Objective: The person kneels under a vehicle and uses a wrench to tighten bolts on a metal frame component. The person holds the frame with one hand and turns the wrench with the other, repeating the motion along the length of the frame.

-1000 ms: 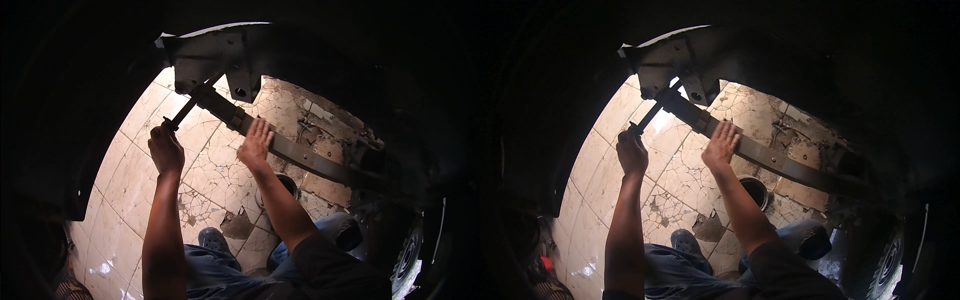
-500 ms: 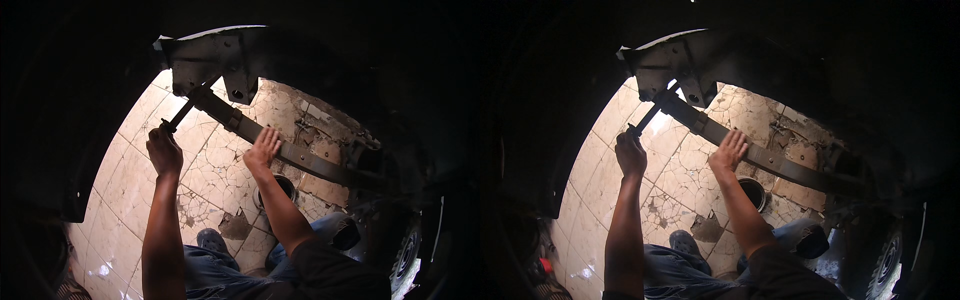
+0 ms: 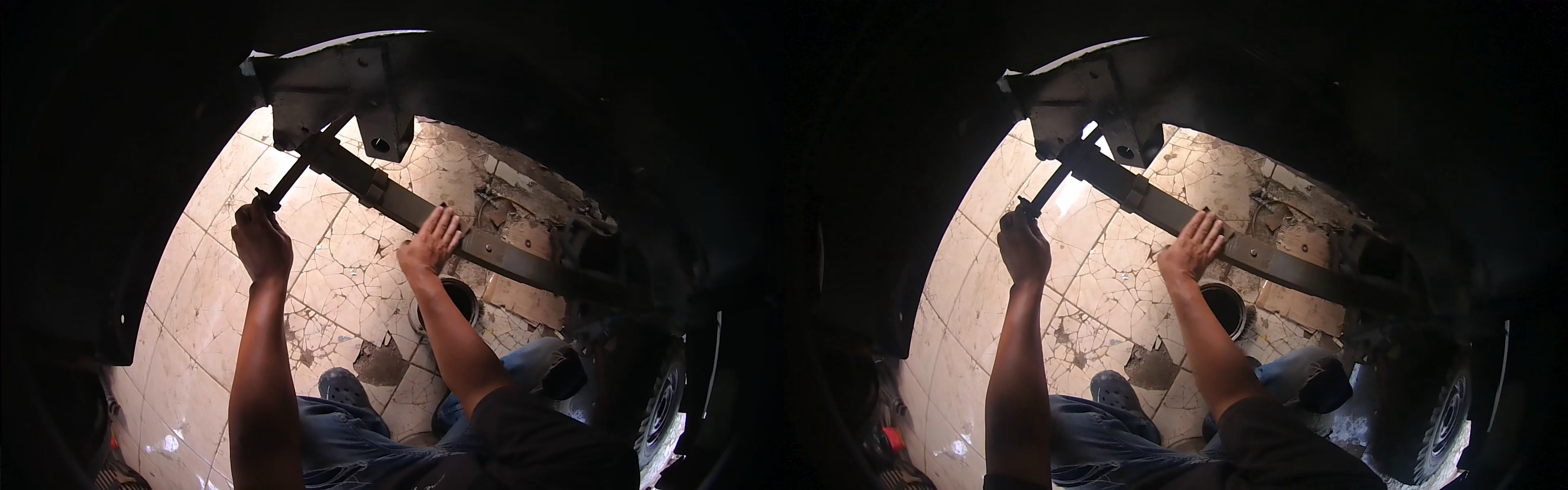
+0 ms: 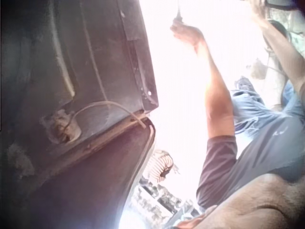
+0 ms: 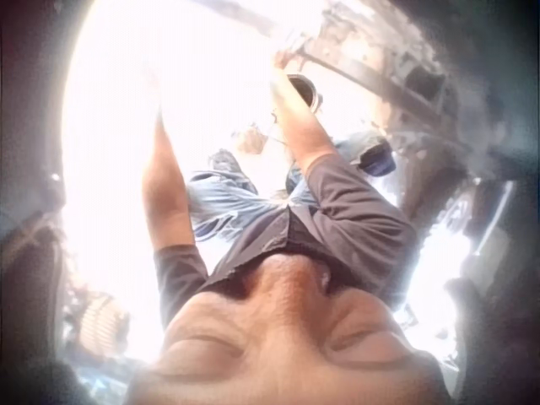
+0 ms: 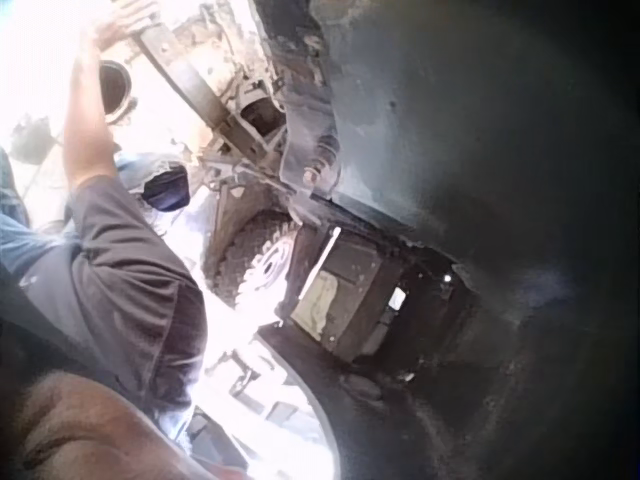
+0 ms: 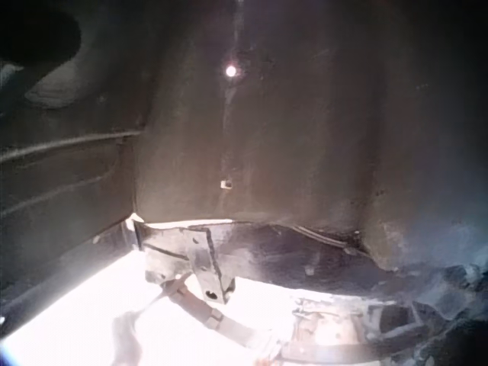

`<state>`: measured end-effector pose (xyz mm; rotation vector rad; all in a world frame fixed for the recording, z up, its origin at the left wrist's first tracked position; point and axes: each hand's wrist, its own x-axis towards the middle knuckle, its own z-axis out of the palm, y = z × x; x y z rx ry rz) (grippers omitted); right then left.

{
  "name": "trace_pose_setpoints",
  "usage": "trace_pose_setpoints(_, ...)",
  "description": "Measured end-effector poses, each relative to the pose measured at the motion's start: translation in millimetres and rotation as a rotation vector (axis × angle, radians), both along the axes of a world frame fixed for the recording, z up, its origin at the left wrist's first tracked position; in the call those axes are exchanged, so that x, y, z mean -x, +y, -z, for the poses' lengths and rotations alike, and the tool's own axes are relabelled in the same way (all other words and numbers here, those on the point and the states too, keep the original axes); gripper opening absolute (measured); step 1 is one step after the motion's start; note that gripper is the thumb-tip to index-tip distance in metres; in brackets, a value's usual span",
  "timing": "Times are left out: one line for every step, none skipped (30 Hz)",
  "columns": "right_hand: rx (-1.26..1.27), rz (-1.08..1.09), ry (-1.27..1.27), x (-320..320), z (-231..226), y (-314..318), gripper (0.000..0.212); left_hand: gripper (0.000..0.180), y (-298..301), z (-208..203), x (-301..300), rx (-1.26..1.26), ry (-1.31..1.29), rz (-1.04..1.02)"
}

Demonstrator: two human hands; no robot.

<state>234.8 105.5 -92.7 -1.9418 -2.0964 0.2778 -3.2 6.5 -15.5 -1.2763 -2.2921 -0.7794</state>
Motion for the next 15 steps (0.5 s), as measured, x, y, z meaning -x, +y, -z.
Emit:
trace_pose_setpoints(0.006,-0.006,0.027,17,-5,3,0.098,0.019,0,-1,2,-0.007,0.019,0.002)
trace_pose_setpoints(0.012,-0.097,0.017,31,-10,4,0.097,0.019,1,1,4,-0.013,0.034,0.005)
trace_pose_setpoints(-0.008,-0.178,0.024,43,-14,3,0.101,0.019,1,1,4,-0.02,0.049,0.009)
trace_pose_setpoints(-0.026,-0.239,0.052,53,-14,0,0.1,0.02,0,0,4,-0.02,0.045,0.019)
trace_pose_setpoints(-0.044,-0.3,0.08,58,-16,-2,0.1,0.02,0,-1,4,-0.02,0.041,0.03)
trace_pose_setpoints(-0.028,-0.299,0.059,57,-17,-2,0.099,0.02,0,-2,4,-0.02,0.037,0.04)
trace_pose_setpoints(-0.065,-0.345,0.044,53,-14,-4,0.098,0.021,-4,-3,7,-0.027,0.039,0.043)
trace_pose_setpoints(-0.098,-0.39,0.022,39,-5,-4,0.097,0.021,-6,-2,8,-0.031,0.033,0.046)
trace_pose_setpoints(-0.132,-0.436,0.0,25,3,-5,0.097,0.021,-7,-2,8,-0.035,0.027,0.049)
trace_pose_setpoints(-0.15,-0.33,0.037,7,12,-4,0.097,0.021,-5,-2,5,-0.027,0.025,0.045)
trace_pose_setpoints(-0.193,-0.206,0.003,-13,25,-3,0.095,0.021,-2,-5,0,-0.021,0.023,0.038)
trace_pose_setpoints(-0.228,-0.121,-0.047,-29,36,-4,0.095,0.021,-1,-5,-3,-0.012,0.022,0.034)
trace_pose_setpoints(-0.272,-0.036,-0.09,-33,32,-6,0.096,0.021,0,-3,-2,-0.008,0.034,0.024)
trace_pose_setpoints(-0.21,0.006,-0.062,-29,30,-7,0.097,0.021,0,1,1,-0.005,0.046,0.016)
trace_pose_setpoints(-0.149,0.049,-0.034,-18,29,-6,0.099,0.021,0,5,4,-0.001,0.058,0.008)
